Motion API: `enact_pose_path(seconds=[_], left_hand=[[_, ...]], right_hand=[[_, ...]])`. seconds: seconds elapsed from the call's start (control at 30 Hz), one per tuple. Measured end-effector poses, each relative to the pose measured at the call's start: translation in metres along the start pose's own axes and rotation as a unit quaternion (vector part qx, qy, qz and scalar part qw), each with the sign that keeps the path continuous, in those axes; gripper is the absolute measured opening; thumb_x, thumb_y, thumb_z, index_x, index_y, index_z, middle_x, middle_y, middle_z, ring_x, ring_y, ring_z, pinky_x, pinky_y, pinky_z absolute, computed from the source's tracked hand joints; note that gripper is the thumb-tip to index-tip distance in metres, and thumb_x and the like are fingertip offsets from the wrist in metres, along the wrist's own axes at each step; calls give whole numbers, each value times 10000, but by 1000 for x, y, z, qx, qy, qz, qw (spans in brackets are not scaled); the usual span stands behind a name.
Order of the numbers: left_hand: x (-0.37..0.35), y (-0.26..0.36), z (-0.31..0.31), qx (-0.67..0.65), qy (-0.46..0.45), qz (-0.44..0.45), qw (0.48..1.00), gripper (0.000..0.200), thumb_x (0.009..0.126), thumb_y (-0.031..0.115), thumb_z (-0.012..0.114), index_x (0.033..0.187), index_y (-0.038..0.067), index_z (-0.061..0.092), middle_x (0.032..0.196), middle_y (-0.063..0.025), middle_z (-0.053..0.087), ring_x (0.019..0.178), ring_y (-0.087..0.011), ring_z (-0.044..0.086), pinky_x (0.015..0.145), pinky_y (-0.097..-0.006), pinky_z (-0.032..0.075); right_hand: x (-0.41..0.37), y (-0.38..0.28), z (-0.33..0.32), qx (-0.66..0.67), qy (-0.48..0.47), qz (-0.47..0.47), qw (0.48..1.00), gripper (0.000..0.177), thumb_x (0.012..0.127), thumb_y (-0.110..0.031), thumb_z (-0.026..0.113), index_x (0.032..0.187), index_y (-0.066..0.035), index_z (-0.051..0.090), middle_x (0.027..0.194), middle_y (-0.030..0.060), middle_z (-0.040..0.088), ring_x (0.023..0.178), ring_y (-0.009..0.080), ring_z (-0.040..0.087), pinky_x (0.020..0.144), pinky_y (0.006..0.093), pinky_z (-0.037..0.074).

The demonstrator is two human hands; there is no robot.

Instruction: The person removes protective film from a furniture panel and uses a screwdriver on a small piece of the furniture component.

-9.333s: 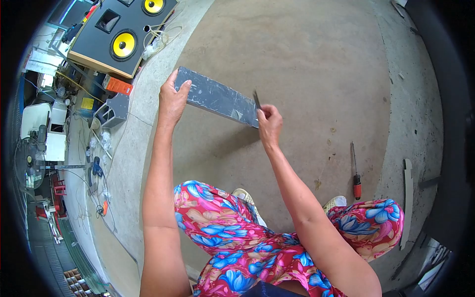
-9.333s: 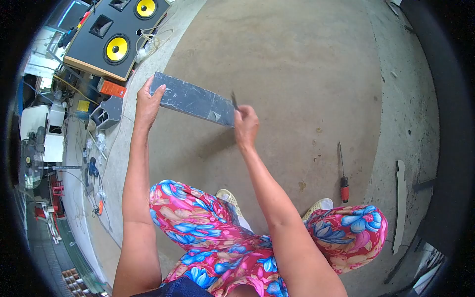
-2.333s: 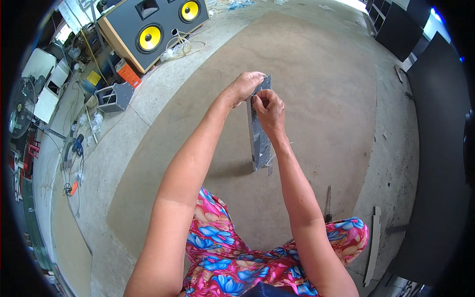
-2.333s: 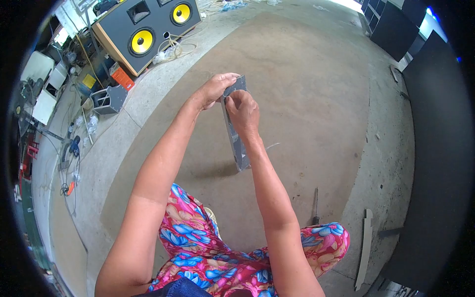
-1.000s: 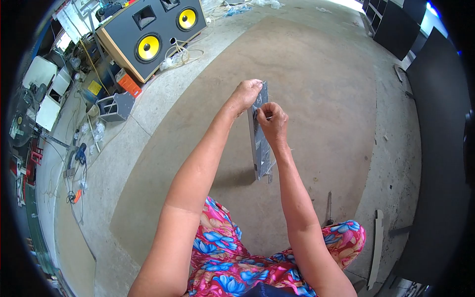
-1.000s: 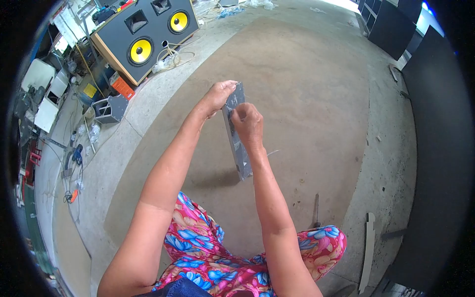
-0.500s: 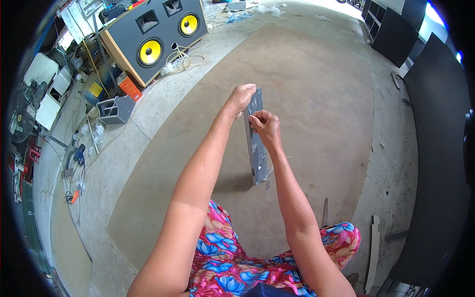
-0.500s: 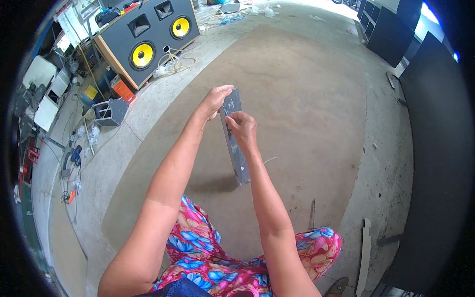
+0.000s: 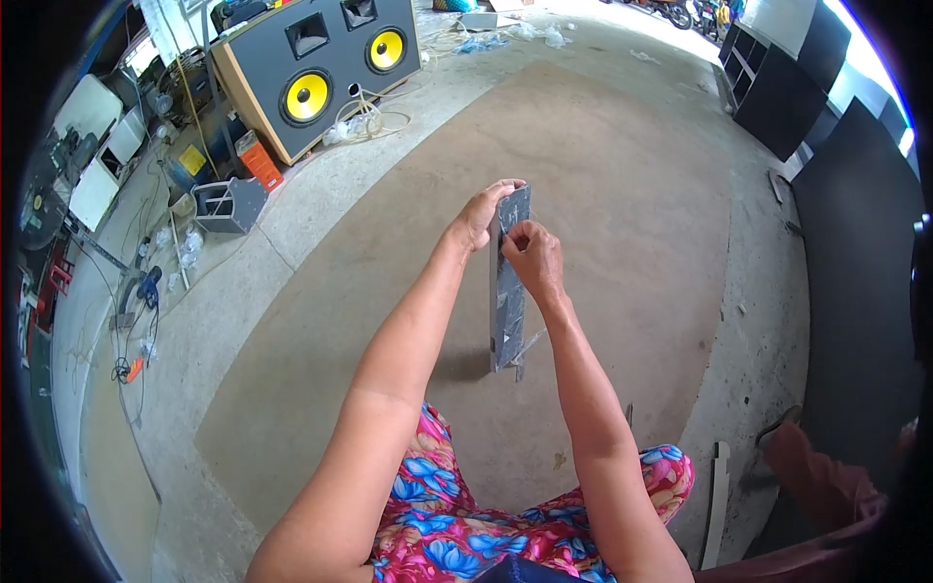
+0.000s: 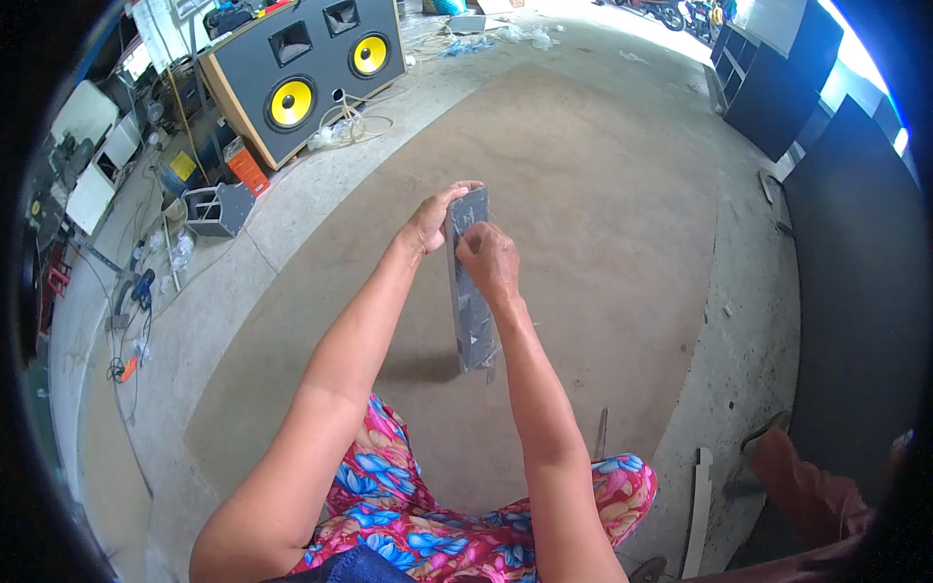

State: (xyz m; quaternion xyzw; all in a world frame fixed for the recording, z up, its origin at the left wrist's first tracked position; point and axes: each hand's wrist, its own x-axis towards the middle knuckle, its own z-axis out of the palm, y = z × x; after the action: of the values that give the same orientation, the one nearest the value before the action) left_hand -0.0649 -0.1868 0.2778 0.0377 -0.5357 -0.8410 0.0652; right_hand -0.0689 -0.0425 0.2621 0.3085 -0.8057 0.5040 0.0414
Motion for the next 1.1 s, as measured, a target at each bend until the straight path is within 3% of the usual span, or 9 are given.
enact_pose_path(seconds=[0.4, 0.57, 0.67, 0.77, 0.83, 0.93, 1.1], left_hand=[[-3, -5, 4, 21, 30, 28, 999, 317, 906, 213, 427, 1156, 47, 531, 1044, -47, 551, 966, -131, 526, 852, -291, 444], [-9, -6, -15, -49, 36, 22, 998, 301, 902, 200, 429, 1131, 46, 552, 975, -55, 595, 892, -145, 576, 801, -306, 485], [-6, -10, -32, -81, 45, 18, 996, 305, 897, 206, 441, 1135, 49, 549, 961, -75, 615, 855, -171, 606, 764, -334, 512], [-7, -9, -27, -72, 54, 22, 996, 320, 890, 219, 458, 1146, 53, 554, 985, -58, 608, 893, -165, 589, 808, -322, 490], [-8, -8, -16, -34, 71, 42, 996, 327, 889, 225, 460, 1150, 53, 556, 1006, -47, 598, 924, -157, 573, 839, -313, 472], [-11, -4, -7, -22, 68, 23, 997, 337, 887, 238, 462, 1150, 51, 560, 1036, -37, 579, 961, -144, 547, 873, -303, 446], [-12, -5, -1, -5, 50, 23, 998, 347, 894, 240, 427, 1154, 48, 550, 1049, -49, 567, 971, -143, 541, 876, -309, 444]], right_hand=[[10, 14, -4, -4, -7, -56, 998, 61, 706, -60, 621, 740, -21, 589, 727, 127, 620, 625, 239, 613, 596, 347, 483], [33, 48, -48, 58, 160, 75, 983, 52, 782, -39, 599, 772, 4, 572, 693, 102, 619, 564, 152, 606, 517, 293, 487], [31, 34, -72, 130, 89, 92, 983, 61, 815, -55, 596, 828, 3, 586, 667, 58, 607, 575, 123, 603, 501, 251, 480], [26, 31, -37, 210, -95, 121, 966, 110, 809, -99, 636, 848, 0, 606, 659, 35, 600, 582, 107, 589, 492, 237, 468], [17, 18, -13, 154, -164, 121, 967, 160, 772, -132, 689, 826, 2, 620, 665, 43, 610, 582, 96, 571, 503, 241, 456], [7, 12, 8, 151, -114, 103, 977, 189, 735, -158, 727, 778, -5, 625, 637, 31, 601, 569, 94, 552, 509, 252, 437], [8, 19, 16, 189, -73, 88, 975, 110, 808, -114, 676, 761, -47, 603, 626, -21, 571, 555, 45, 499, 487, 207, 414]])
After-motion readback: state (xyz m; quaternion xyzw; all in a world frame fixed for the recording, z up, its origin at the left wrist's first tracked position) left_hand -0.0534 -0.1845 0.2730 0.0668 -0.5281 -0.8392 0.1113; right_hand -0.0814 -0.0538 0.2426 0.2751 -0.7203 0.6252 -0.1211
